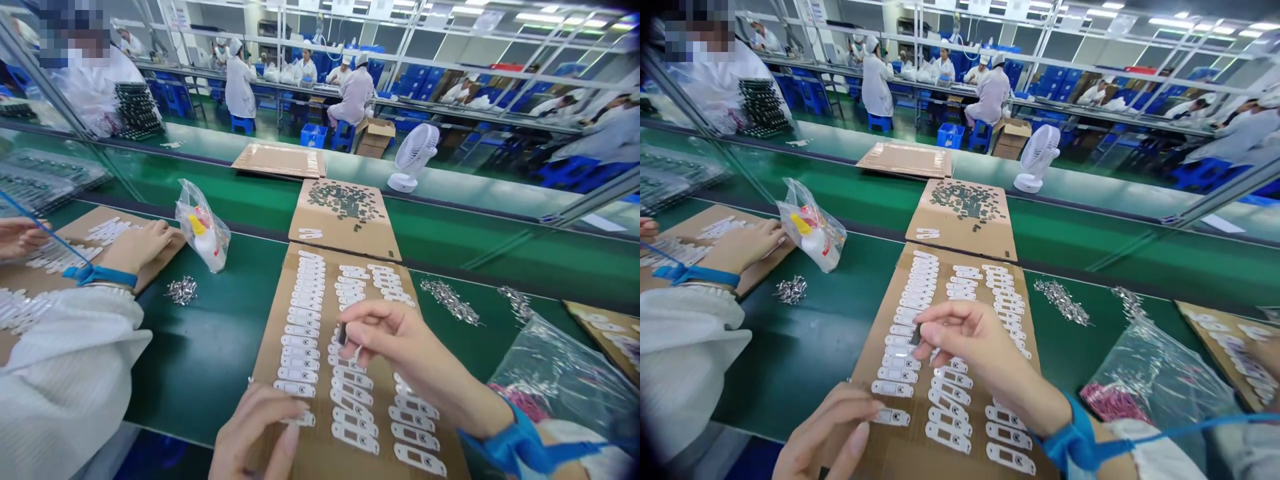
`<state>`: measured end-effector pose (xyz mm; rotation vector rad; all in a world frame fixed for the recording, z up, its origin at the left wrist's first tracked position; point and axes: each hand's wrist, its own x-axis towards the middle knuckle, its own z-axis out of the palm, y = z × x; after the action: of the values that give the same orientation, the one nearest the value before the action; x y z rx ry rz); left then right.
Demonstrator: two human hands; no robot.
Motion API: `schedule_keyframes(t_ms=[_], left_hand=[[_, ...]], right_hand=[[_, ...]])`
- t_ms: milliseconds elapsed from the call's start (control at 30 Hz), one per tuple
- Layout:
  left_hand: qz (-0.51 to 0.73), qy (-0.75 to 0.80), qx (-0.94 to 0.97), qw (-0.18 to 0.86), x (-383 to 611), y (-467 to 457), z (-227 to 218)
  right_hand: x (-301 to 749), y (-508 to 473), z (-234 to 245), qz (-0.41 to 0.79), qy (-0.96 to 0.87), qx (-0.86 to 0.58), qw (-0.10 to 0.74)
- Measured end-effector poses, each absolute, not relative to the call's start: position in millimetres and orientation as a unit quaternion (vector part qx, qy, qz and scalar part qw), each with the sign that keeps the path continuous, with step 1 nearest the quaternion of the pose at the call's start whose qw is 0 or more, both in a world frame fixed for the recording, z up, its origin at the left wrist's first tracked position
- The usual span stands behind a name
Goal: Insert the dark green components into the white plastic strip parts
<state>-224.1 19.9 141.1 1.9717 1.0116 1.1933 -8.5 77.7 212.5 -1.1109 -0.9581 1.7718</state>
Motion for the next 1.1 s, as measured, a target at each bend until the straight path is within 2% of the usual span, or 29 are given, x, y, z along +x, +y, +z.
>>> schedule_keyframes(t_ms=[233,400,667,800,900,1000,1100], left_hand=[[0.506,0.407,0.656,0.385,-189,25,181],[0.432,0.409,0.651,0.470,-189,24,188],[0.422,0.376,0.590,0.577,-187,24,192],[0.411,0.374,0.590,0.586,-189,23,190],[0.389,0.388,0.594,0.588,-192,23,187],[0.345,0.370,0.558,0.658,-196,23,183],[0.285,0.330,0.487,0.756,-201,21,177]], right_hand=[[-33,36,210,0.746,-0.280,-0.432,0.423],[-37,25,213,0.764,-0.258,-0.427,0.410],[-31,21,211,0.762,-0.301,-0.448,0.358],[-31,19,209,0.740,-0.318,-0.473,0.356],[-30,16,204,0.665,-0.391,-0.505,0.386],[-26,9,198,0.452,-0.587,-0.517,0.429],[-22,-2,193,0.262,-0.753,-0.449,0.403]])
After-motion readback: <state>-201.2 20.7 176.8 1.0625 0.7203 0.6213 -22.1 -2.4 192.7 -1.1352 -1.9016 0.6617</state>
